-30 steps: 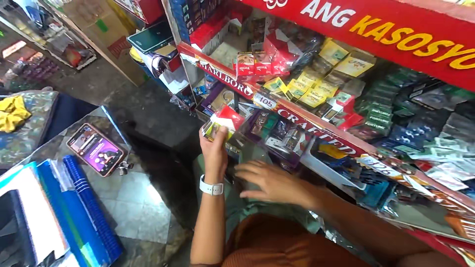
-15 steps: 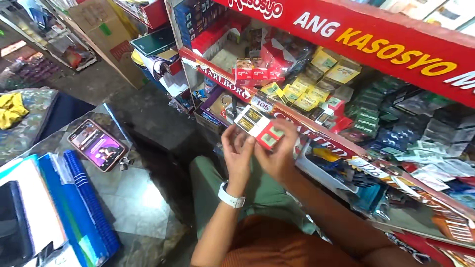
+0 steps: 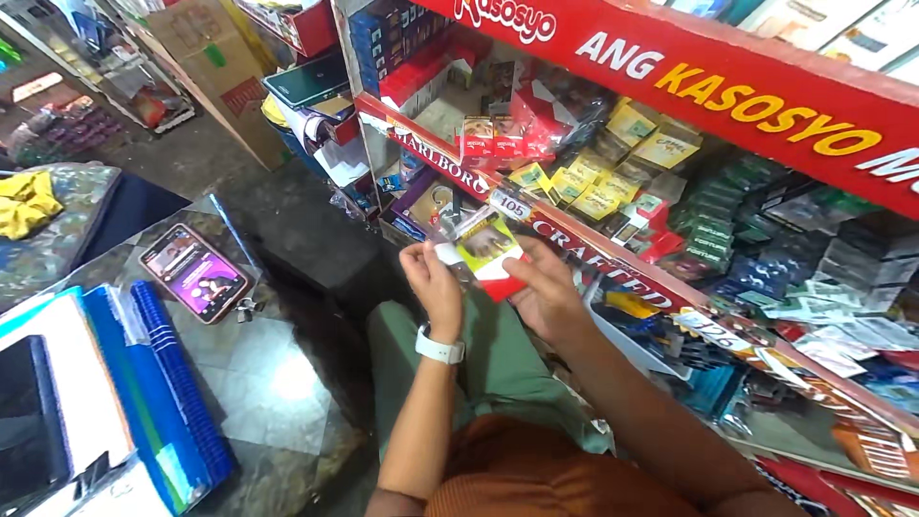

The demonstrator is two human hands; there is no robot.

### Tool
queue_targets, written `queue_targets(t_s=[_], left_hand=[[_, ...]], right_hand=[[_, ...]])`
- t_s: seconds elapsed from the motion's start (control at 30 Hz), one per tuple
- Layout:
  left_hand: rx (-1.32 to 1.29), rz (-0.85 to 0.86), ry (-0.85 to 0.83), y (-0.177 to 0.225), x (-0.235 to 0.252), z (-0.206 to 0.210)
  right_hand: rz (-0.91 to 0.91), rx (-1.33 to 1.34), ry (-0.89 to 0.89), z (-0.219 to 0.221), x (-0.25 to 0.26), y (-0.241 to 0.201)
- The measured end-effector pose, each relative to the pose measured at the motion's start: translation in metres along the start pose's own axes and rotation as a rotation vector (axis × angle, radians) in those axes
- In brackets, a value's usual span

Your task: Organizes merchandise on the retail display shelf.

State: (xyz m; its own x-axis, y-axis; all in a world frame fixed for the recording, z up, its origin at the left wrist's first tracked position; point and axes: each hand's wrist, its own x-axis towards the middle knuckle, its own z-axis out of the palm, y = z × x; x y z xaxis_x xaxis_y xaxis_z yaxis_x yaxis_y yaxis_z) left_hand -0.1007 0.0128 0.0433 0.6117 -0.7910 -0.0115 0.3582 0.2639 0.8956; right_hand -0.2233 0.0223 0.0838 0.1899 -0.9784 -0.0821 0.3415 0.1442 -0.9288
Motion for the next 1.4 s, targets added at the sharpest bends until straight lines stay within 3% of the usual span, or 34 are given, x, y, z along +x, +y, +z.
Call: queue_targets(t_s=[0.13,0.2,0.27,0.33,0.43,0.57,0.67,0.77,0.83,1.0,1.17,1.27,1.4], left_hand=[[-0.199,-0.298,-0.015,0.012,0.011,0.0],[-0.13,-0.275,-0.16,0.01,0.006,-0.005],[-0.119,-0.222,-0.308,0.006,-0.009,-0.001],[-0.137,-0.129,-0.328,0.002,-0.023,0.004],[-0.024,0.014,-0.257,0.001,-0.024,0.003],[0.08,-0.204,-0.295,0.007,-0.014,-0.006],[0.038,-0.266,-0.3,0.0,-0.014,-0.011],[-0.023,-0.197,-0.138,-0.015,-0.023,-0.008],[0.023,-0.148,-0.056,-0.02,-0.025,-0.005],[0.038,-0.077,-0.075,-0.009,-0.025,-0.007],[-0.066,0.091,-0.085,-0.016,-0.028,-0.015],[0.064,0.124,-0.097,-0.025,-0.033,-0.035],[0.408,0.028,-0.108,-0.061,-0.045,-0.086]], right_hand=[[0.235,0.286,-0.136,-0.018,-0.002,-0.013],[0.285,0.324,-0.035,-0.019,0.002,-0.017],[0.298,0.149,0.037,-0.007,0.004,-0.014],[0.267,0.044,0.042,0.002,0.002,-0.007],[0.269,0.117,0.042,0.005,0.004,-0.002],[0.245,0.245,-0.075,-0.004,0.007,0.006],[0.206,-0.039,0.012,0.009,0.004,0.001],[0.039,-0.323,0.042,0.017,0.003,0.008],[-0.041,-0.374,0.084,0.016,0.003,0.019],[0.204,-0.032,0.156,0.017,0.013,0.016],[0.224,0.179,0.252,0.021,0.045,0.0],[0.11,0.001,0.158,0.031,0.078,-0.017],[-0.27,-0.679,0.068,0.039,0.185,-0.05]])
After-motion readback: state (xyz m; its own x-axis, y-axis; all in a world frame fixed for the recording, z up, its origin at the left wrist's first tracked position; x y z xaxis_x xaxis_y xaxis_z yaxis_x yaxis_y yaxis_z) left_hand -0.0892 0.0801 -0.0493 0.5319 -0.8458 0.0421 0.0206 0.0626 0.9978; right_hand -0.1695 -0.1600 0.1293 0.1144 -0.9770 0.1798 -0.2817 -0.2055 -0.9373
